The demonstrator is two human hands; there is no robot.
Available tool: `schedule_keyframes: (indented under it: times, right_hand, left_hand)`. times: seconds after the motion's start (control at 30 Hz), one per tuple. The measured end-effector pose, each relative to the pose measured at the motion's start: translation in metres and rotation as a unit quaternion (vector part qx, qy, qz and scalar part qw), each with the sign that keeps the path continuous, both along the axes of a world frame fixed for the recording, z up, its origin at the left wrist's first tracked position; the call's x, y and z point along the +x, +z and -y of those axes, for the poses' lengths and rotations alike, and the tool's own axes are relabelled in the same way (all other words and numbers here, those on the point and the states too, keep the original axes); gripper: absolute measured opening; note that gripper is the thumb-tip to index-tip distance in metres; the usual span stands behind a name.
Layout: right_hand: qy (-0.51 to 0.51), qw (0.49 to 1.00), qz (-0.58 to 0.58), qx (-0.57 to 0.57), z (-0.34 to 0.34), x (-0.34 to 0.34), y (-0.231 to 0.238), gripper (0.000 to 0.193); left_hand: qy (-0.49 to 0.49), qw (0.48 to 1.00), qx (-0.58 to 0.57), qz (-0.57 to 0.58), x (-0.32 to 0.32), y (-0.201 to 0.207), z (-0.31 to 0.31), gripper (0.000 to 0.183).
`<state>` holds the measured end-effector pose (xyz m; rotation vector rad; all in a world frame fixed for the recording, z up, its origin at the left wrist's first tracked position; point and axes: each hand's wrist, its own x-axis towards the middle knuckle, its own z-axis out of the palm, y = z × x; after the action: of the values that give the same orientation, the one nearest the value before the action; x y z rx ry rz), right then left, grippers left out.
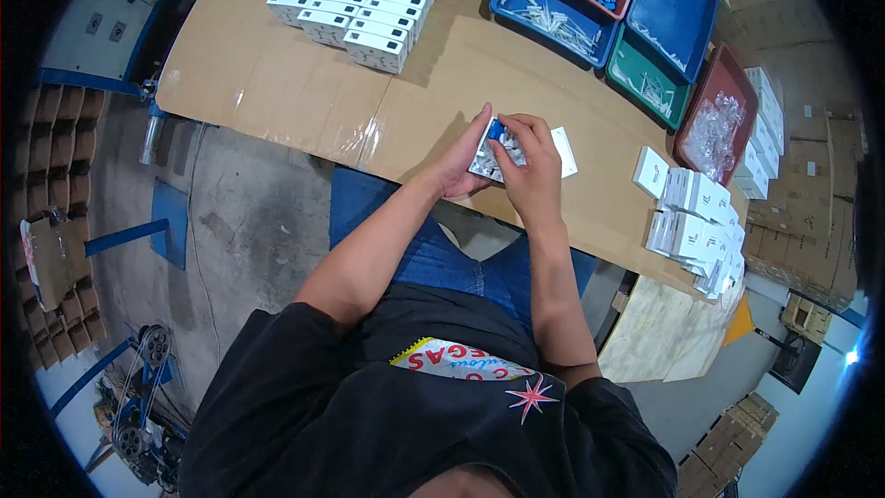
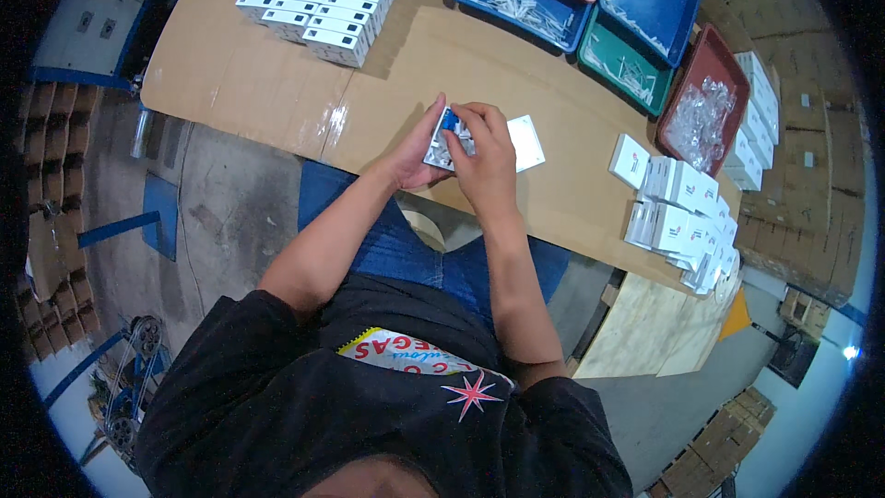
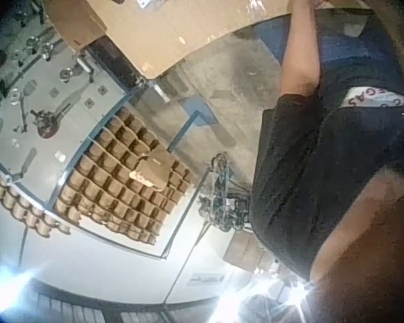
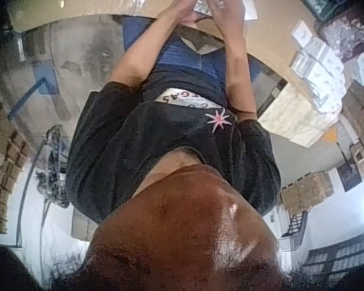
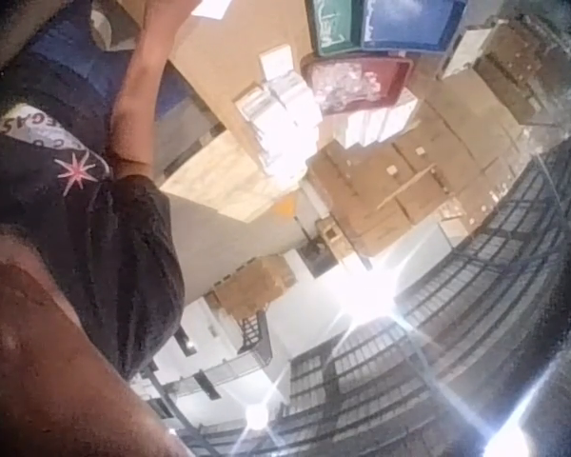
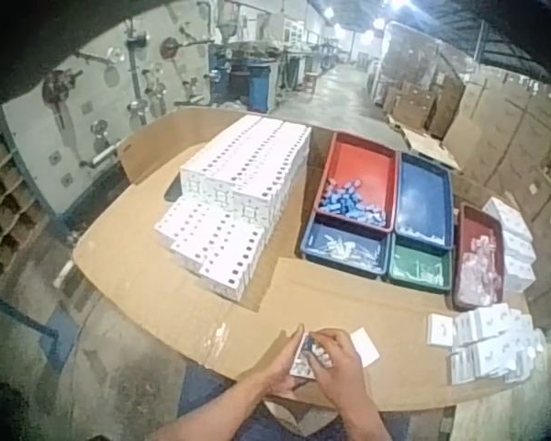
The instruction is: Packaging blue and white industrial components into small white boxes at a workbench.
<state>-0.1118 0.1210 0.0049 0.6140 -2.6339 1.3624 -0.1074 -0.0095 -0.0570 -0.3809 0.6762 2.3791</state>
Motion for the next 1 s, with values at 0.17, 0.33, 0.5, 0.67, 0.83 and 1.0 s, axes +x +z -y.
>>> schedule_keyframes:
  times: [0.17, 0.33, 0.5, 0.67, 0.83, 1.0]
  right_hand:
    - [0.001, 1.000, 0.001, 0.006, -0.002, -0.002, 0.001, 0.034]
    - [-0.002, 0.999, 0.018, -0.035, -0.002, -0.002, 0.006, 0.039]
    - [-0.066, 0.997, -0.010, -0.029, -0.036, -0.010, 0.008, 0.035]
    - [-0.151, 0.988, -0.042, 0.017, -0.094, -0.016, -0.020, 0.031]
    - [-0.229, 0.968, 0.019, 0.105, -0.117, 0.001, -0.046, 0.044]
    - [-0.238, 0.957, 0.054, 0.158, -0.106, 0.004, -0.036, 0.055]
  left_hand:
    - [-0.006, 1.000, -0.003, 0.009, -0.001, 0.002, 0.000, 0.069]
    - [-0.005, 1.000, 0.015, -0.010, -0.004, -0.010, 0.001, 0.070]
    - [0.002, 0.996, 0.063, -0.058, -0.002, -0.009, -0.003, 0.079]
    - [0.000, 0.992, 0.108, -0.068, -0.002, 0.005, 0.003, 0.068]
    - [-0.009, 0.994, 0.030, -0.106, 0.001, -0.006, -0.002, 0.056]
    - [0.004, 0.995, -0.042, -0.088, 0.003, 0.004, -0.007, 0.055]
